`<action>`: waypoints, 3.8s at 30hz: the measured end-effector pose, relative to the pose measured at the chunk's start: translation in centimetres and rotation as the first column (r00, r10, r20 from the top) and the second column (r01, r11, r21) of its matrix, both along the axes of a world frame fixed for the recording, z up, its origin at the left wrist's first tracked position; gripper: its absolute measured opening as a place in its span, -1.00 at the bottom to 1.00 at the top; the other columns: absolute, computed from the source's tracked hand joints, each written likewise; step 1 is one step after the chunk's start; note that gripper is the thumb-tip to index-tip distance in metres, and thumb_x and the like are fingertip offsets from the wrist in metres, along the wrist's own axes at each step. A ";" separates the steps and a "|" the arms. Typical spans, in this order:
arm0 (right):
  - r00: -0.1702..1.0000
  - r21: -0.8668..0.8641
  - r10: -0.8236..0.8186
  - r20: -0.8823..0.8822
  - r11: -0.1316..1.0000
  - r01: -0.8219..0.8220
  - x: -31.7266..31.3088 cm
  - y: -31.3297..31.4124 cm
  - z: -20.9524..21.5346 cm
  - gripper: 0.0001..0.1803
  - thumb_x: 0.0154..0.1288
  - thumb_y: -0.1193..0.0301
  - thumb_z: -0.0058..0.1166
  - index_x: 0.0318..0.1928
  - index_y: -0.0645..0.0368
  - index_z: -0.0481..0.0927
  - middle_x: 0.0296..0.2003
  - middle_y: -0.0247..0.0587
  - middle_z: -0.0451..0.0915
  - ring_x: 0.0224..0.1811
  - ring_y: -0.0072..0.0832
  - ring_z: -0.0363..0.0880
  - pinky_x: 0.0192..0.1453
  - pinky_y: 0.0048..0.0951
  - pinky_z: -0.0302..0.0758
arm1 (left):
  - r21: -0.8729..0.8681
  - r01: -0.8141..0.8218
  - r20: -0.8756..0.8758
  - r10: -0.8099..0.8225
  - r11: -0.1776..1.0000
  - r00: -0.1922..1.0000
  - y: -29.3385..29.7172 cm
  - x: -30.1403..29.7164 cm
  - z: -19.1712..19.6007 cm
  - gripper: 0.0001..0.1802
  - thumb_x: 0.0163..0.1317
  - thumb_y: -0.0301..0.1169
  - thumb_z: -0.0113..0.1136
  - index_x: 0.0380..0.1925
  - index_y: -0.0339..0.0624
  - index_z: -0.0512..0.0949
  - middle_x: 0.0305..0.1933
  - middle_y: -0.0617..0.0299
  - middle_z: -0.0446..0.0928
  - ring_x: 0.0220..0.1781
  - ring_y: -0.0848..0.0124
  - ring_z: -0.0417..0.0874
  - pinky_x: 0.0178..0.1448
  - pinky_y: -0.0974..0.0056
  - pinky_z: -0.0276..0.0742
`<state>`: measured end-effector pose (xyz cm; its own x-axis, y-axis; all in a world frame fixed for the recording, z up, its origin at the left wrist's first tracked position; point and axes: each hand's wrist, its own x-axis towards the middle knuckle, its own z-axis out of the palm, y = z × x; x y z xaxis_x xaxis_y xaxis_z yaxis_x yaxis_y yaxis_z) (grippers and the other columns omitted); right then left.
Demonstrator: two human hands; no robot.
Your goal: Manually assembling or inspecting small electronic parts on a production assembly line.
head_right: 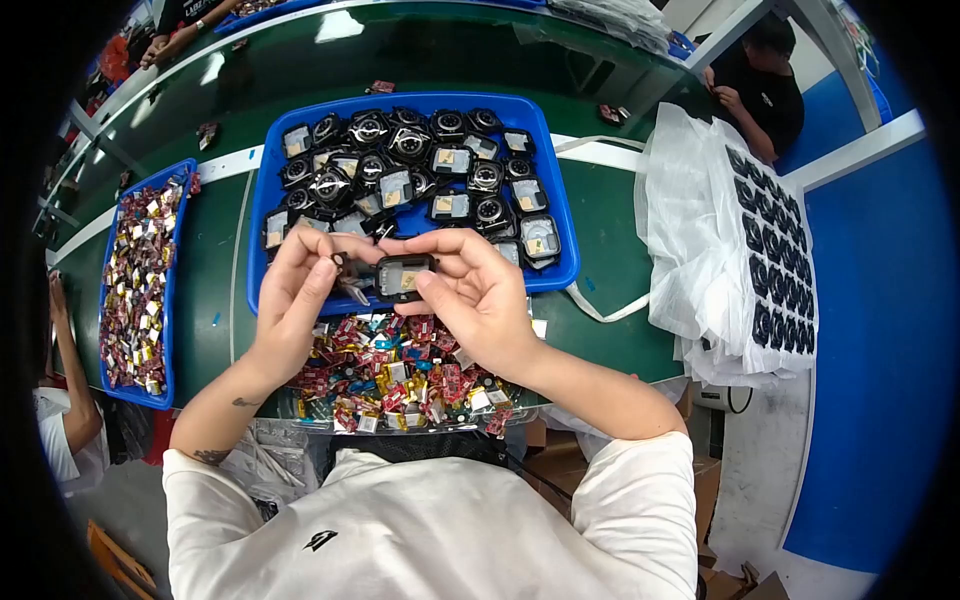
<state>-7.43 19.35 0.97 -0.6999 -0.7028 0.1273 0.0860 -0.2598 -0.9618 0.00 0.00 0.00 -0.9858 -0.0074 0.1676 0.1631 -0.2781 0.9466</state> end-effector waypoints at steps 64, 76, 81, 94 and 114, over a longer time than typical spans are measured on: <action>0.938 -0.073 -0.154 -0.311 0.988 0.138 0.6 0.2 -1.1 -0.82 0.21 0.68 0.06 -0.16 0.35 0.45 -0.13 -0.02 0.60 -0.11 -0.55 0.60 -0.08 -0.60 0.57 | -0.584 -0.338 -0.407 0.094 0.738 0.909 1.3 1.2 1.4 -0.87 -0.11 -0.55 0.40 -0.52 -0.23 0.63 -0.49 0.24 0.60 -0.43 0.47 0.58 -0.39 0.41 0.41; 0.900 -0.099 -0.194 -0.391 0.981 0.168 0.9 0.3 -1.3 -0.85 0.17 0.71 0.06 -0.22 0.36 0.48 -0.15 0.04 0.63 -0.20 -0.55 0.63 -0.16 -0.59 0.60 | -0.158 0.000 0.036 0.006 0.987 0.999 1.3 1.4 0.9 -0.87 0.11 -0.59 0.30 -0.34 -0.40 0.57 -0.32 0.17 0.60 -0.29 0.55 0.60 -0.17 0.46 0.54; 0.909 0.012 -0.094 -0.405 0.994 0.108 1.0 0.4 -1.4 -0.81 0.18 0.77 -0.01 -0.19 0.37 0.40 -0.12 0.22 0.58 0.01 -0.24 0.59 0.04 -0.38 0.57 | -0.167 -0.022 0.074 0.035 0.986 0.997 1.4 1.3 0.5 -0.88 0.12 -0.59 0.29 -0.37 -0.38 0.53 -0.34 0.18 0.59 -0.29 0.56 0.60 -0.19 0.48 0.53; 0.915 -0.021 -0.073 -0.396 0.997 0.071 1.1 0.4 -1.7 -0.78 0.16 0.75 0.08 -0.18 0.35 0.41 -0.09 0.25 0.57 -0.01 -0.28 0.60 0.03 -0.39 0.57 | -0.280 -0.102 0.065 0.125 0.955 0.990 1.8 1.6 0.7 -0.82 0.10 -0.57 0.31 -0.41 -0.32 0.45 -0.41 0.24 0.59 -0.34 0.60 0.63 -0.25 0.51 0.51; 0.577 -0.001 -0.067 -0.814 0.993 0.115 0.1 0.3 -0.1 -0.61 0.03 0.58 0.21 -0.05 0.15 0.63 -0.16 -0.07 0.59 -0.28 -0.30 0.55 -0.21 -0.40 0.51 | -0.570 -0.271 -0.244 0.156 0.775 0.957 0.7 0.7 1.1 -0.86 -0.02 -0.44 0.35 -0.52 -0.27 0.59 -0.56 0.30 0.51 -0.65 0.60 0.31 -0.56 0.46 0.22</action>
<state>-7.31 19.62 0.90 -0.3813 -0.6630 0.6443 -0.7581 -0.1746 -0.6283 0.74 0.71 1.11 -0.9249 -0.0565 0.3761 0.3265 0.3891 0.8614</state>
